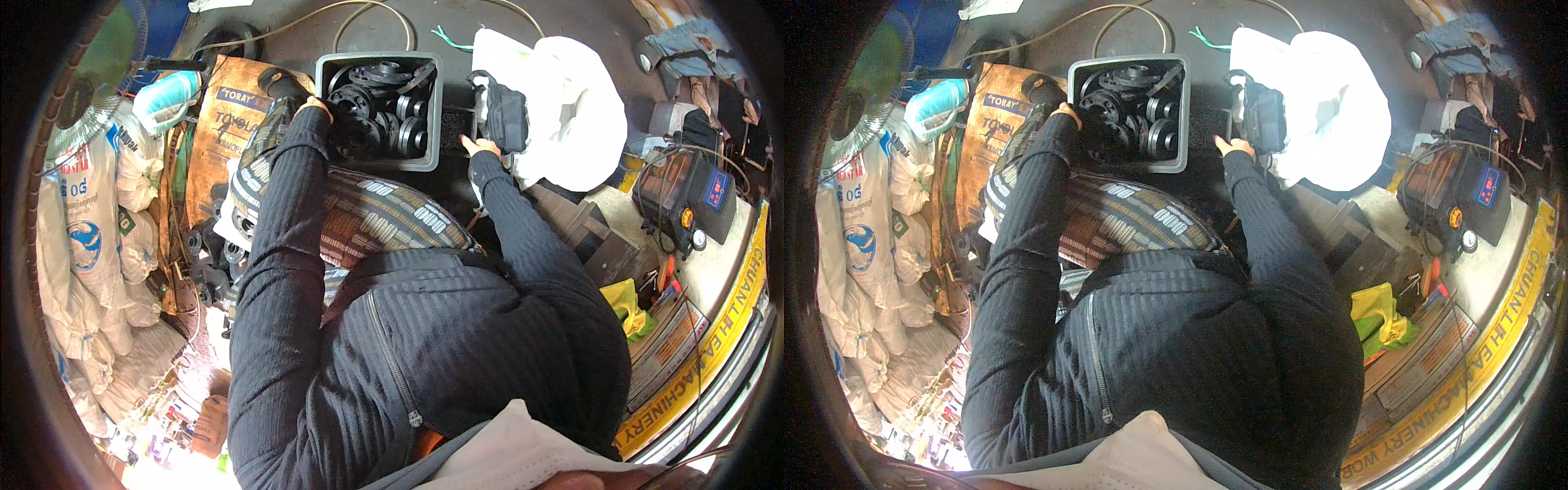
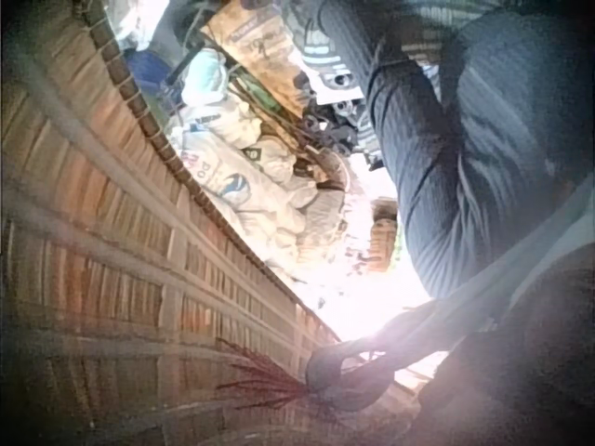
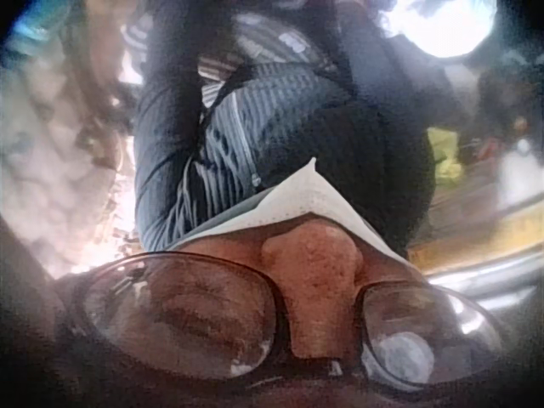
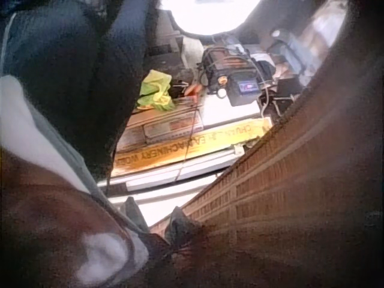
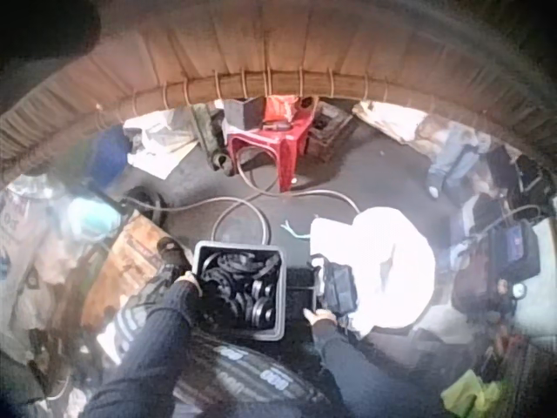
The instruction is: The person uses a cordless drill to make holes in black plastic parts. They pick up each part, position it on a work surface, and drill into it before setting it aside.
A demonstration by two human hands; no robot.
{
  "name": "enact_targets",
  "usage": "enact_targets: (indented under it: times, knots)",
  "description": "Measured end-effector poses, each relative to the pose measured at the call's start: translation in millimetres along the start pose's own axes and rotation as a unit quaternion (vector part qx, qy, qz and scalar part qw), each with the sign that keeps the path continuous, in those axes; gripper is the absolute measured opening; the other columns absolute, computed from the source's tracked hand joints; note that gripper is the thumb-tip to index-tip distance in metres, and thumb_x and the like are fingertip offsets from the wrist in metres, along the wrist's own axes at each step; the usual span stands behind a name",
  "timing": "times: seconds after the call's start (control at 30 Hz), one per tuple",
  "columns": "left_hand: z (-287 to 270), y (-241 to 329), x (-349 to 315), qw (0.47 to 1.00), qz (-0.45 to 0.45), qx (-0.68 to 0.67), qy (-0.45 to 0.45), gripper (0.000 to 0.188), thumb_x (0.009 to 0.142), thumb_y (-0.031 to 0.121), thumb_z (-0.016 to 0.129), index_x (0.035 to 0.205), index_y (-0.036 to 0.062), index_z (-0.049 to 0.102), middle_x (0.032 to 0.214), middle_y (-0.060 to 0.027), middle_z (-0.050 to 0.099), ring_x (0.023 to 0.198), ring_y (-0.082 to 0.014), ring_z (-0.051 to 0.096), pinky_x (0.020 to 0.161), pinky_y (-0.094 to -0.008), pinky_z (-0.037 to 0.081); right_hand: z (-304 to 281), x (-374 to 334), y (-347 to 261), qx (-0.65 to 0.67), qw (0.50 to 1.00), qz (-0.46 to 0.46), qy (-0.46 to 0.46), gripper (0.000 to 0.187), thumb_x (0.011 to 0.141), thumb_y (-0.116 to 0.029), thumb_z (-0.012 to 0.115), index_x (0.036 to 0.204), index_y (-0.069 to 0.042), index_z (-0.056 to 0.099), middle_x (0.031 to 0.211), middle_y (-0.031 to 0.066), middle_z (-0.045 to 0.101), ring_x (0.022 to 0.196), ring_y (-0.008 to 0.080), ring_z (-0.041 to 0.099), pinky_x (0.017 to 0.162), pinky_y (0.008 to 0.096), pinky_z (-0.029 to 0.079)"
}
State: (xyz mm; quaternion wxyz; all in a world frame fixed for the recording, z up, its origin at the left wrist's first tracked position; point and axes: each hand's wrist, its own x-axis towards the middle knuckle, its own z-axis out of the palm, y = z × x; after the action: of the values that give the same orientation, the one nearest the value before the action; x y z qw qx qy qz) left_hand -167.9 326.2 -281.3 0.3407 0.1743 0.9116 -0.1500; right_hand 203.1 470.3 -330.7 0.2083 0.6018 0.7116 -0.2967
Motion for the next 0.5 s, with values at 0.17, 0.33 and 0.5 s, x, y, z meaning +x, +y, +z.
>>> enact_targets:
  times: [0.17,0.33,0.5]
  knots:
    - [-21,-1,-1,0.995,0.069,-0.068,0.013,0.069,0.062,0.018,0.068,0.125,0.0124,0.040,0.111,-0.0177,0.058,0.103,-0.0343,0.056,0.085,-0.0399,0.047,2,21,4,-0.065,0.997,0.030,-0.026,0.039,0.072,-0.031,0.060,0.100,-0.005,0.063,0.106,0.0176,0.061,0.103,0.0310,0.057,0.087,0.0386,0.045]
    - [-16,-12,52,0.982,0.112,-0.142,-0.049,0.049,0.062,0.016,0.067,0.110,0.0082,0.054,0.096,-0.0148,0.062,0.089,-0.0281,0.060,0.075,-0.0351,0.048,39,6,56,-0.080,0.995,0.000,-0.067,0.046,0.071,-0.040,0.059,0.099,-0.004,0.064,0.107,0.0175,0.060,0.101,0.0309,0.057,0.087,0.0380,0.045]
    - [-38,17,22,0.929,0.257,-0.262,-0.039,0.040,0.062,0.012,0.061,0.102,0.0117,0.063,0.081,-0.0072,0.065,0.073,-0.0182,0.061,0.070,-0.0314,0.049,47,-25,109,-0.086,0.996,0.031,-0.012,0.043,0.075,-0.045,0.058,0.084,-0.004,0.065,0.090,0.0182,0.063,0.089,0.0335,0.060,0.079,0.0397,0.046]
